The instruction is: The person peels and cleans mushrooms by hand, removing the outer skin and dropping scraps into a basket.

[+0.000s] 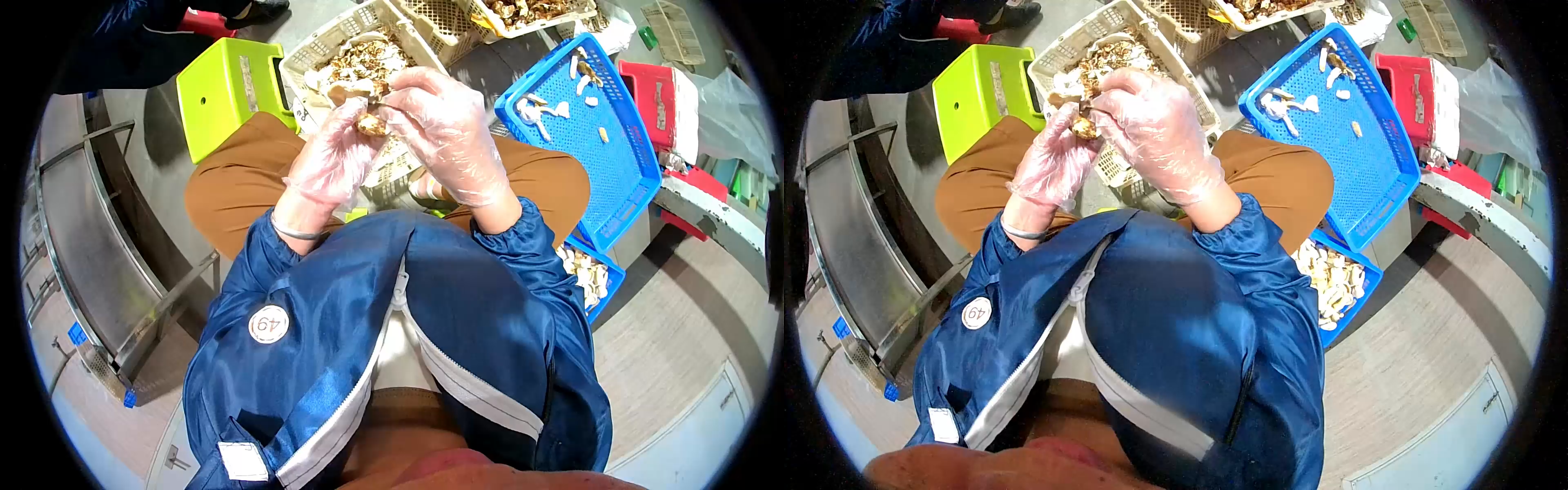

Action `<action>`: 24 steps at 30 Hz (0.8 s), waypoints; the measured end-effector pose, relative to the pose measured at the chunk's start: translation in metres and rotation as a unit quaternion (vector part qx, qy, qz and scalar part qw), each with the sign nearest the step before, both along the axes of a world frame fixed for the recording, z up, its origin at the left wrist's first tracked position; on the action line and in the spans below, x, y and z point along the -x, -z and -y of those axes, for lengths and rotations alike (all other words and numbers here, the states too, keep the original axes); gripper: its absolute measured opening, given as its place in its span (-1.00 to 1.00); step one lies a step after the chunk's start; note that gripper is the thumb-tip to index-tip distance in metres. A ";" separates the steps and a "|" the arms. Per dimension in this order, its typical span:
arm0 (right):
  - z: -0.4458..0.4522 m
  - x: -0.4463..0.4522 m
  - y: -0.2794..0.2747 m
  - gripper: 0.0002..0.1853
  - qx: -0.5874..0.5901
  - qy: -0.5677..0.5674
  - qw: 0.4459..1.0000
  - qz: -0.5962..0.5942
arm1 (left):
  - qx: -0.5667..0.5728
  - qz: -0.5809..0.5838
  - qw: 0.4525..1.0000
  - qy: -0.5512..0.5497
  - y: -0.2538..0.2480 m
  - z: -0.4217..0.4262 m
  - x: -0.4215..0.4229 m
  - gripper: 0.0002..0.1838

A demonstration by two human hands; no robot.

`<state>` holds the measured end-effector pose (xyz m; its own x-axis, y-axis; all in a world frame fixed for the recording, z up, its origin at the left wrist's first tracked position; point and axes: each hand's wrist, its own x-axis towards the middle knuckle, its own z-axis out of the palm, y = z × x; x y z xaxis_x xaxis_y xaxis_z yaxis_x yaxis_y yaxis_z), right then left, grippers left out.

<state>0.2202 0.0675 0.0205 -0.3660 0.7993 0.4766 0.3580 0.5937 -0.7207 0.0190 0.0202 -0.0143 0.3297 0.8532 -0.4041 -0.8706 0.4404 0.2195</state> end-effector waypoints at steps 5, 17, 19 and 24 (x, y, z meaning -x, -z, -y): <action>0.004 0.001 -0.003 -0.89 -0.025 0.021 0.999 0.015 | -0.015 -0.041 0.999 -0.013 0.000 0.003 -0.007 -0.58; 0.007 -0.005 -0.005 -0.82 -0.039 0.020 0.999 0.013 | 0.015 -0.089 0.996 -0.007 -0.009 0.007 -0.014 -0.74; 0.007 -0.007 -0.014 -0.85 0.005 0.010 1.000 -0.004 | 0.016 -0.083 0.996 0.007 -0.008 0.006 -0.009 -0.75; -0.001 -0.023 -0.012 -0.82 0.305 -0.037 0.941 -0.143 | 0.037 -0.083 0.993 0.079 -0.019 0.002 0.011 -0.65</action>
